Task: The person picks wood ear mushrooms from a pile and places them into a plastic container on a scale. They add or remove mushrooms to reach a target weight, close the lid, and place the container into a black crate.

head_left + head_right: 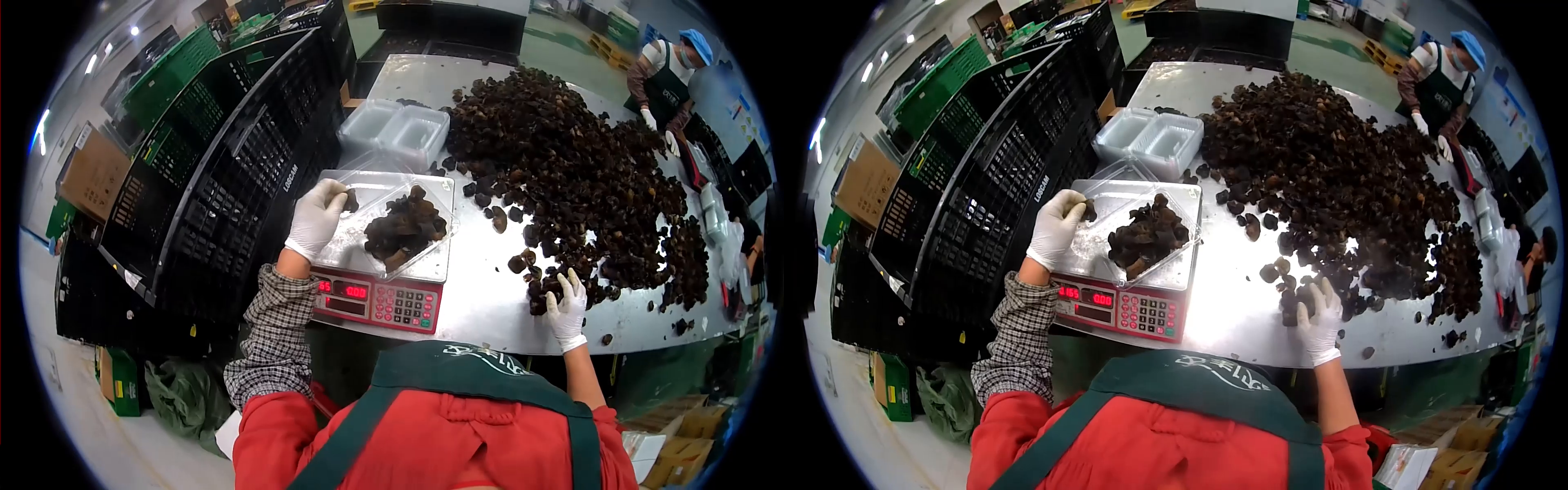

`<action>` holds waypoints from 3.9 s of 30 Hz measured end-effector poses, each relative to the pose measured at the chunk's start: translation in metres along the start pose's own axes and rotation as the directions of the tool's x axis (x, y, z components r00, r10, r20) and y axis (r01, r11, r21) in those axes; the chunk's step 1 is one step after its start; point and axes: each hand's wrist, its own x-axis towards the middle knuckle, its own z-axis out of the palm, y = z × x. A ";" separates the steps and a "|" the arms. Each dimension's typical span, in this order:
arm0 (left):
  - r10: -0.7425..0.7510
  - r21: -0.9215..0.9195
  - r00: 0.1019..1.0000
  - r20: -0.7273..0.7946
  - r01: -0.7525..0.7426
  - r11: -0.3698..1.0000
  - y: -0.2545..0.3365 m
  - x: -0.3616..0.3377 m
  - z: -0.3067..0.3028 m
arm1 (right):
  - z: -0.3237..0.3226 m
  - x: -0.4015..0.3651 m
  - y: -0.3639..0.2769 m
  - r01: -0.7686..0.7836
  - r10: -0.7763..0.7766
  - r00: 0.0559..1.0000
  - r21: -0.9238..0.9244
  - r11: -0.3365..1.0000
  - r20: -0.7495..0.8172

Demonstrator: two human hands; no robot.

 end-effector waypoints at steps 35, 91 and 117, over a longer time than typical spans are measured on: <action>0.417 -0.305 -0.034 0.908 -0.736 0.604 0.100 -0.163 0.409 | -0.166 -0.139 0.102 -0.666 0.910 0.392 0.724 0.180 0.134; -0.458 -0.824 0.889 -0.014 0.250 0.509 -0.036 -0.039 -0.073 | 0.050 0.213 -0.206 0.364 -0.525 0.829 0.526 0.769 0.194; -0.423 -0.817 0.906 -0.023 0.227 0.530 -0.052 -0.051 -0.058 | 0.046 0.217 -0.237 -0.480 -0.316 0.741 0.797 0.367 0.592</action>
